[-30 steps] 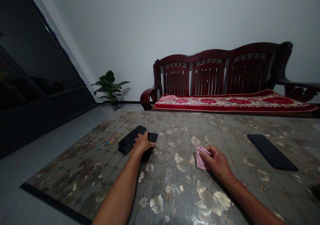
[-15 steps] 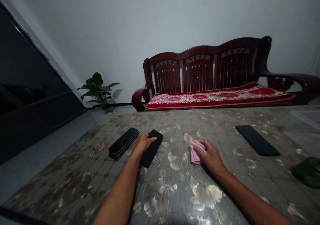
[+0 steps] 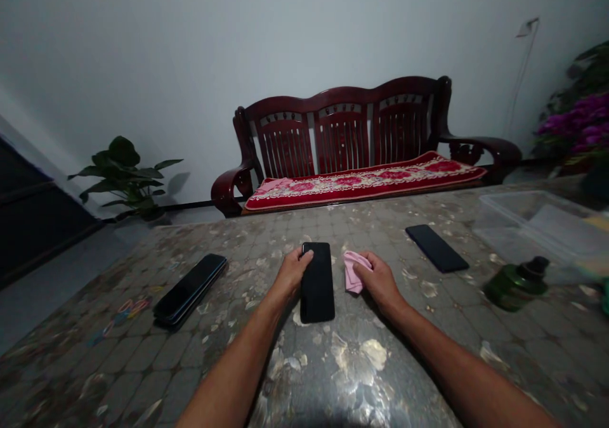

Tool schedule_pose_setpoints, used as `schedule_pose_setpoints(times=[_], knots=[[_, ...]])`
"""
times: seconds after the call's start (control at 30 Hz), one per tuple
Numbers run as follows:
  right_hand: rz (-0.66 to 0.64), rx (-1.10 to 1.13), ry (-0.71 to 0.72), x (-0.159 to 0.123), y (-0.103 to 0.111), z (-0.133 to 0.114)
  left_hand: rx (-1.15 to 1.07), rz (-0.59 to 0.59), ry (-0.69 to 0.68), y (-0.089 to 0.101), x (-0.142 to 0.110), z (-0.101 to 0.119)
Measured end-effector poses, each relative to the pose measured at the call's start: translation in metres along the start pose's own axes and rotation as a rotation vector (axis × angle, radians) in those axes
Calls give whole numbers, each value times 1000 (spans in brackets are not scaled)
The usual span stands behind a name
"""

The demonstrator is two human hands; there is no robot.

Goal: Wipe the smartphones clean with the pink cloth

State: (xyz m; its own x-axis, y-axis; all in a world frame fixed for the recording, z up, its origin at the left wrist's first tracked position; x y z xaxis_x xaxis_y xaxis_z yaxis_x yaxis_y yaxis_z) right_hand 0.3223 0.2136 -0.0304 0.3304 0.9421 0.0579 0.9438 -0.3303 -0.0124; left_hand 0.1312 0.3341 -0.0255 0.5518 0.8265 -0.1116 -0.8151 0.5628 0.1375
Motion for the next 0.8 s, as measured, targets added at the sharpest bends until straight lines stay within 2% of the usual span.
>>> schedule_pose_setpoints(times=[0.17,0.3,0.4,0.63,0.8], knots=[[84,-107,51,2,19,-9,47,-64,6,-29,14,-2],[118,-380,201,2,29,-31,139,-101,12,-41,24,-3],[81,-469,234,4,30,-34,230,-111,19,-45,26,-6],[41,-340,107,13,32,-11,454,-94,11,-44,17,-3],[10,-460,176,13,25,-21,569,-101,2,-44,1,4]])
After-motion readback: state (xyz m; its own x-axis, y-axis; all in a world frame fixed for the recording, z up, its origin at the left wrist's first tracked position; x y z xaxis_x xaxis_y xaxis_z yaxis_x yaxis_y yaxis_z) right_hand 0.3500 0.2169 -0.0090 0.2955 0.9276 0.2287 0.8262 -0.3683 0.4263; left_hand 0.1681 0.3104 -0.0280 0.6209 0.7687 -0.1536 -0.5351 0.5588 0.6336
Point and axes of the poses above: each hand's wrist, its own x-axis towards the middle knuckle, its own y-axis out of the back of the hand, z = x × y, the point moved 10 cm from there along x, towards the middle knuckle, and after that the axes turned 11 degrees about -z, right-handed, at the moved point
